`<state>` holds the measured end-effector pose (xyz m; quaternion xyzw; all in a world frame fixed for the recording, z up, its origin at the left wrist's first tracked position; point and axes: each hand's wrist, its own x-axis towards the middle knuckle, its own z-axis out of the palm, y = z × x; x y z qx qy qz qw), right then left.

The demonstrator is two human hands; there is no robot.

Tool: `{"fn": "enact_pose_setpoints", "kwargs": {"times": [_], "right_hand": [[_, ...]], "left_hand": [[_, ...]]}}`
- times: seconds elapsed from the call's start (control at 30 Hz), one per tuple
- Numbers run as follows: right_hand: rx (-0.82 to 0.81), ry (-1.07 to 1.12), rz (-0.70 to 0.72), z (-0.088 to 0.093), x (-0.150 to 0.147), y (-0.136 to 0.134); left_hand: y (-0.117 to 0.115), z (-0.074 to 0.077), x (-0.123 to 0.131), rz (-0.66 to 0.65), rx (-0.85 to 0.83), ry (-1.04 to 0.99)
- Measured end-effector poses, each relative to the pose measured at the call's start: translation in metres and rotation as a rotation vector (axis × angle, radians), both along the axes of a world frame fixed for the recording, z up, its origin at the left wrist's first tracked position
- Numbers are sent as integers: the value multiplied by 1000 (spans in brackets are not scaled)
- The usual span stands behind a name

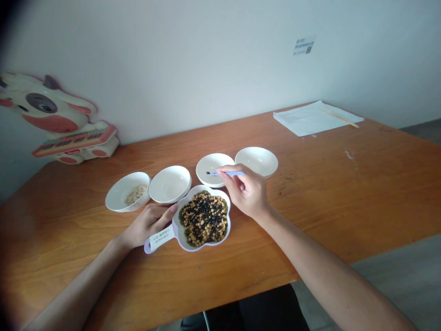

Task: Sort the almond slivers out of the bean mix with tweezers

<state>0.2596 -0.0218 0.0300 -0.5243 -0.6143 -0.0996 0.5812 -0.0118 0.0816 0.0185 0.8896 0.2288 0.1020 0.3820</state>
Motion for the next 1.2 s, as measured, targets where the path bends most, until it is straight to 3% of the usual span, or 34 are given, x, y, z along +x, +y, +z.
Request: {"fn": "enact_pose_setpoints", "kwargs": {"times": [0.4, 0.77, 1.2], "right_hand": [[-64, 60, -14, -6, 1, 3], [-97, -87, 353, -7, -12, 7], [-185, -181, 447, -9, -20, 8]], "left_hand": [[-1, 1, 1, 2, 9, -11], [-1, 2, 1, -6, 13, -23], [-1, 1, 1, -14, 19, -28]]}}
